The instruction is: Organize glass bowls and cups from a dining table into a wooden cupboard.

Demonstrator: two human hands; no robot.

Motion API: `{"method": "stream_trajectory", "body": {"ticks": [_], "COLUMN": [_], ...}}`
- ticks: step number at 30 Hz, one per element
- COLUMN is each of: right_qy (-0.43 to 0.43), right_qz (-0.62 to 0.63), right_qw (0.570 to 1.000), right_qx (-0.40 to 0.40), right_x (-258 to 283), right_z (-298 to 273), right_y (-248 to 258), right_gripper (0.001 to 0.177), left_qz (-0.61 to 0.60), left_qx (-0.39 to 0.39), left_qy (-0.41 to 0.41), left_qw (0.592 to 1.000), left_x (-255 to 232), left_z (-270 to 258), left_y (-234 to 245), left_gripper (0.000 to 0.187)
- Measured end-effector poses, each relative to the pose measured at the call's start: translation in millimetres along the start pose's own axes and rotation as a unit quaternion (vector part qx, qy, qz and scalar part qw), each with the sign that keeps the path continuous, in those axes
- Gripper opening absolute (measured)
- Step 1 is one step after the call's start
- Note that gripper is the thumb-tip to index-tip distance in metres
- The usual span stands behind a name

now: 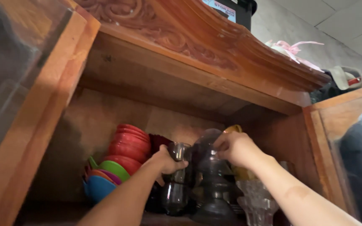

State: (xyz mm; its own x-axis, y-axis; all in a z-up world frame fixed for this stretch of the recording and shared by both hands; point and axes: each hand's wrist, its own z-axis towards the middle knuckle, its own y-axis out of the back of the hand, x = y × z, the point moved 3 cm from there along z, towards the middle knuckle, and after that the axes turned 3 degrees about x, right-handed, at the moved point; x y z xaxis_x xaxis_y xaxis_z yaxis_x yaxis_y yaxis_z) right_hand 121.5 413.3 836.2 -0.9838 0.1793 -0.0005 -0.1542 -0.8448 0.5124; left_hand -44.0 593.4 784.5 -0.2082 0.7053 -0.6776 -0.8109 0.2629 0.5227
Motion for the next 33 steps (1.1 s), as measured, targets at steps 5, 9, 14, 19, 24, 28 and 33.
{"method": "stream_trajectory", "body": {"ticks": [5,9,14,19,24,28,33], "right_qy": [-0.023,-0.026,-0.010,-0.010,-0.034,-0.130,-0.175], "right_qz": [0.004,-0.034,-0.050,-0.020,0.075,0.212,0.275], "right_qw": [1.000,0.999,0.999,1.000,0.996,0.964,0.938], "right_qx": [0.017,0.022,0.016,0.019,0.024,0.092,0.121], "right_x": [1.6,8.1,20.8,43.0,59.9,89.4,123.8], "right_z": [-22.7,-35.8,-55.9,-81.6,-111.8,-159.4,-220.5], "right_y": [20.0,36.5,48.7,58.7,60.3,68.7,89.2], "right_gripper": [0.036,0.032,0.034,0.039,0.045,0.053,0.066], "left_qz": [-0.010,0.038,0.038,-0.022,-0.071,-0.084,-0.089], "left_qx": [0.017,-0.006,-0.032,-0.051,-0.059,-0.044,-0.048], "left_qy": [0.022,0.021,0.045,0.011,-0.002,-0.019,0.027], "left_qw": [1.000,0.999,0.998,0.998,0.996,0.995,0.995], "left_x": [0.8,-5.9,-1.2,-7.5,-27.4,-44.0,-61.2], "left_z": [1.3,-2.7,-21.4,-55.6,-125.3,-198.5,-293.6], "left_y": [-3.9,-2.2,5.3,11.7,14.8,18.2,22.6], "left_gripper": [0.118,0.122,0.129,0.124,0.117,0.096,0.103]}}
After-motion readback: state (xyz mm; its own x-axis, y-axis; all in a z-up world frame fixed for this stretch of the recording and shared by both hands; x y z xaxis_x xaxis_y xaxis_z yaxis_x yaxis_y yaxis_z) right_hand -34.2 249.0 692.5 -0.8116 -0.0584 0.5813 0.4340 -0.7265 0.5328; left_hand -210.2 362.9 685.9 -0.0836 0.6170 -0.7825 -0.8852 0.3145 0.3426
